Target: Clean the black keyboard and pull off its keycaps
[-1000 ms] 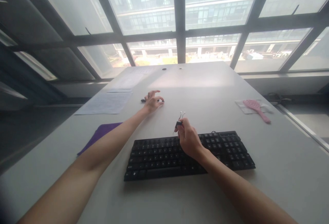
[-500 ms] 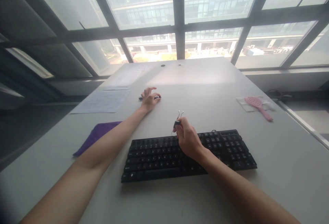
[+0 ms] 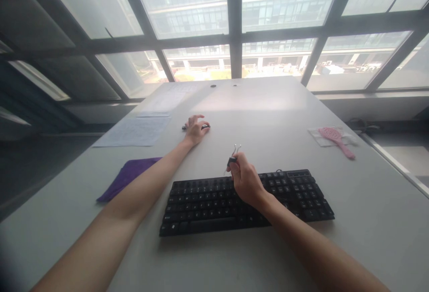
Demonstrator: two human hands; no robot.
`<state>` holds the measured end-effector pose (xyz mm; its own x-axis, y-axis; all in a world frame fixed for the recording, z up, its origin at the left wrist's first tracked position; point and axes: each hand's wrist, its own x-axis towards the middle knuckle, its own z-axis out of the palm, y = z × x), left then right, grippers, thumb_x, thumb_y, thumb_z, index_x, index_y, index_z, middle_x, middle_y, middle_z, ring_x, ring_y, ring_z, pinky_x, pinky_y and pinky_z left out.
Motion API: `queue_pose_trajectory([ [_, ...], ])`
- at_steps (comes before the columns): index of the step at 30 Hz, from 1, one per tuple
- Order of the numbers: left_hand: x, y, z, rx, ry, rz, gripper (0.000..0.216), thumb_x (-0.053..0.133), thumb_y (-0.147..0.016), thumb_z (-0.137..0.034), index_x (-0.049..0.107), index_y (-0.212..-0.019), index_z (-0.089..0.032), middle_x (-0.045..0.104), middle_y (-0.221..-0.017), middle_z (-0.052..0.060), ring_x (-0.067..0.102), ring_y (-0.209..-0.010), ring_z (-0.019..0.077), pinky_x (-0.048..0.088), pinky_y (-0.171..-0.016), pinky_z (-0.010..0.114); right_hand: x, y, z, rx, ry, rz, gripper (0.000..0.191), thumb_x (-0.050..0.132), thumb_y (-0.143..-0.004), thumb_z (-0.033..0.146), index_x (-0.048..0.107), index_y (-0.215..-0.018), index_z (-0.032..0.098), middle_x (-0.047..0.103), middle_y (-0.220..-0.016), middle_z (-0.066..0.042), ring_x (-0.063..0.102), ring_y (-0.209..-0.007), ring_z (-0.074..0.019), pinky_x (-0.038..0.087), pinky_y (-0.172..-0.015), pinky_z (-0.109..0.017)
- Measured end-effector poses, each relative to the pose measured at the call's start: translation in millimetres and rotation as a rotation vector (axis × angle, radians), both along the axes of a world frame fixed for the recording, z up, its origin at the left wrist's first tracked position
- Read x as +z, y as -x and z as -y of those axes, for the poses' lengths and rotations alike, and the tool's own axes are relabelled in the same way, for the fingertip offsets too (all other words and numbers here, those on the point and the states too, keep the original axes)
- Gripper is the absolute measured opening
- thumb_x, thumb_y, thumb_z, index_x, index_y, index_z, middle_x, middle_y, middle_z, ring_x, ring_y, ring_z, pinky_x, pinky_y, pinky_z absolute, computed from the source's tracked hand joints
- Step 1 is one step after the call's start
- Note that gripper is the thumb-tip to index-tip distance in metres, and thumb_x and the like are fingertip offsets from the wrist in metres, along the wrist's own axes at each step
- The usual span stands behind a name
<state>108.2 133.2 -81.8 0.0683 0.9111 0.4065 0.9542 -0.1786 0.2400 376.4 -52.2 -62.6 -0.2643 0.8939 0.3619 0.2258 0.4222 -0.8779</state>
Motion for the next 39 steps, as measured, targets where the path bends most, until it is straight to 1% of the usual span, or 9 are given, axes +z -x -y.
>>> queue_pose_trajectory([
  [5,5.3,0,5,-0.014,-0.017,0.043,0.026,0.068,-0.089,-0.026,0.068,-0.115,-0.027,0.048,-0.142,0.009,0.035,-0.134,0.032,0.031,-0.108,0.051,-0.9,0,-1,-0.012,-0.01,-0.006,0.007,0.042,-0.101,0.028,0.044,-0.096,0.024,0.066,-0.083,-0.002,0.054,-0.059,-0.0139,0.046,-0.062,-0.03],
  [9,25.8,-10,27,0.023,-0.07,0.1,0.029,0.06,-0.094,-0.025,0.064,-0.123,-0.024,0.051,-0.14,0.012,0.04,-0.132,0.0322,0.038,-0.104,0.049,-0.6,-1,-1,-0.095,-0.065,-0.038,0.008,0.044,-0.1,0.028,0.047,-0.094,0.023,0.062,-0.081,-0.002,0.057,-0.066,-0.0163,0.046,-0.064,-0.03],
  [12,48.6,-29,67,-0.032,-0.087,0.122,0.03,0.053,-0.095,-0.017,0.065,-0.123,-0.019,0.059,-0.131,0.012,0.05,-0.123,0.03,0.042,-0.102,0.046,0.9,-2,-1,-0.168,-0.093,-0.082,0.008,0.047,-0.1,0.028,0.049,-0.094,0.023,0.059,-0.078,-0.001,0.056,-0.066,-0.0163,0.045,-0.063,-0.029],
  [16,68.4,-68,143,-0.382,0.14,0.089,0.029,0.046,-0.097,-0.014,0.07,-0.111,-0.016,0.069,-0.111,0.01,0.063,-0.105,0.0236,0.048,-0.097,0.037,5.2,-1,-3,-0.26,-0.079,-0.132,0.01,0.048,-0.099,0.031,0.051,-0.094,0.022,0.059,-0.075,-0.001,0.052,-0.06,-0.0148,0.044,-0.057,-0.028],
  [18,67.7,-86,177,-0.458,0.208,0.08,0.031,0.044,-0.098,-0.016,0.07,-0.113,-0.016,0.069,-0.11,0.01,0.064,-0.102,0.0227,0.05,-0.094,0.035,8.5,-1,-5,-0.28,-0.058,-0.159,0.012,0.049,-0.099,0.032,0.053,-0.094,0.022,0.058,-0.074,-0.001,0.051,-0.058,-0.0141,0.042,-0.054,-0.027],
  [21,55.0,-102,204,-0.448,0.236,0.11,0.035,0.042,-0.096,-0.011,0.069,-0.118,-0.016,0.068,-0.112,0.011,0.064,-0.105,0.0229,0.051,-0.096,0.034,13.7,-3,-9,-0.25,-0.009,-0.196,0.015,0.05,-0.098,0.034,0.054,-0.092,0.021,0.057,-0.071,0.0,0.049,-0.055,-0.0132,0.04,-0.049,-0.025],
  [25,33.7,-104,206,-0.436,0.218,0.225,0.041,0.042,-0.09,-0.003,0.067,-0.12,-0.015,0.067,-0.115,0.011,0.063,-0.108,0.0221,0.051,-0.099,0.034,15.6,-12,-11,-0.166,0.045,-0.192,0.016,0.053,-0.096,0.037,0.056,-0.091,0.021,0.057,-0.069,0.0,0.051,-0.054,-0.0132,0.041,-0.048,-0.025],
  [28,26.2,-102,203,-0.462,0.215,0.288,0.039,0.042,-0.091,-0.003,0.068,-0.117,-0.015,0.067,-0.113,0.011,0.062,-0.108,0.0217,0.05,-0.101,0.035,12.3,-18,-9,-0.092,0.073,-0.139,0.017,0.055,-0.096,0.038,0.056,-0.091,0.022,0.058,-0.067,0.001,0.052,-0.054,-0.0142,0.043,-0.049,-0.026],
  [39,33.7,-103,209,-0.51,0.242,0.307,0.04,0.044,-0.088,-0.003,0.067,-0.116,-0.02,0.071,-0.108,0.008,0.062,-0.105,0.0226,0.05,-0.097,0.037,11.6,-13,-4,-0.001,0.072,0.014,0.016,0.051,-0.098,0.036,0.057,-0.093,0.022,0.06,-0.07,0.001,0.051,-0.056,-0.0142,0.042,-0.054,-0.026],
])
